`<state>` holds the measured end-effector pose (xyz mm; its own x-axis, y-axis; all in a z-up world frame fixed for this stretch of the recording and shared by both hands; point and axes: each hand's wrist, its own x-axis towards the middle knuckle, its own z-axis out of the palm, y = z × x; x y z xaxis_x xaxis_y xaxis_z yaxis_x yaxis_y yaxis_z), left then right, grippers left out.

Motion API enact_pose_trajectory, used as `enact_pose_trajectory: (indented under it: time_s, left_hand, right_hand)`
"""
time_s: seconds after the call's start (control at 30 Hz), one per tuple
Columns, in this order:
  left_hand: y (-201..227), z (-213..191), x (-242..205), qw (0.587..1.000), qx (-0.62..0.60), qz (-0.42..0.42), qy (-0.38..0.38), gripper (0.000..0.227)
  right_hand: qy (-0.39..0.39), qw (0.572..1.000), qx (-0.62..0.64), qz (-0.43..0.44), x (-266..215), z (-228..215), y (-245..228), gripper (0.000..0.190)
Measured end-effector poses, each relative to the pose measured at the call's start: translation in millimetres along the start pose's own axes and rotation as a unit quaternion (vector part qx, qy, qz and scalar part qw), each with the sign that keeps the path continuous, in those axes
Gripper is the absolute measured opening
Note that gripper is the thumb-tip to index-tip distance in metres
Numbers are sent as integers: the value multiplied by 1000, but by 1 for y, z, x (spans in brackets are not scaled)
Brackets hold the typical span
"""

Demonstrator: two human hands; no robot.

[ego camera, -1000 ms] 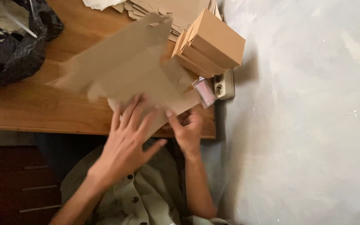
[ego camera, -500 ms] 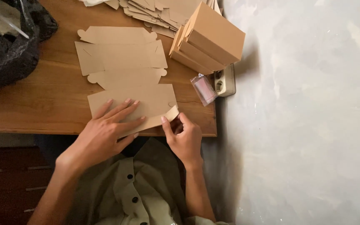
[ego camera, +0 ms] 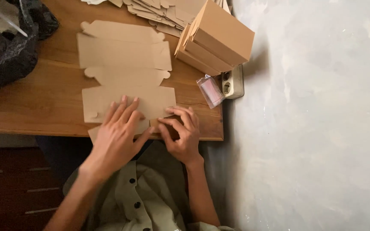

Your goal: The person folds flat cardboard box blanks into assembled boxes by hand on a wooden table. They fold side flaps and tuck tabs into slots, then set the completed box aside and repeat the process with another blank.

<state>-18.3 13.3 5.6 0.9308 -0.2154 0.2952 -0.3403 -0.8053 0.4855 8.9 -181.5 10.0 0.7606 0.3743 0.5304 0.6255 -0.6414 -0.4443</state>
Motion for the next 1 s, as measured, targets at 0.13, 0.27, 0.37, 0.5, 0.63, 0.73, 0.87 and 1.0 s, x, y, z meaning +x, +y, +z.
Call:
enact_pose_trajectory:
  time_s: [0.13, 0.27, 0.37, 0.5, 0.63, 0.73, 0.87, 1.0]
  left_hand:
    - [-1, 13, -1, 998, 11, 11, 62, 31]
    - [4, 18, -2, 993, 65, 3, 96, 40]
    - [4, 19, -2, 993, 72, -16, 94, 49]
    - [5, 22, -4, 991, 83, -6, 103, 52]
    - [2, 26, -4, 989, 105, -9, 101, 52]
    - [2, 25, -4, 986, 125, -11, 106, 51]
    - [1, 24, -6, 986, 127, -11, 106, 51]
    - [-1, 25, -6, 985, 136, -7, 101, 52]
  right_hand:
    - [-12, 998, 13, 59, -1, -1, 0, 16]
    - [-71, 991, 41, 107, -1, -7, -2, 18]
    - [-67, 988, 70, 122, 1, -6, -2, 27]
    - [-57, 984, 67, 156, 2, -4, -5, 33]
    - [-28, 980, 43, 193, 3, 9, -4, 27]
    - [-17, 978, 25, 205, 5, 12, -2, 24]
    - [-43, 980, 14, 193, 5, 9, -2, 25]
    - [-101, 977, 70, 176, 6, -7, -4, 35]
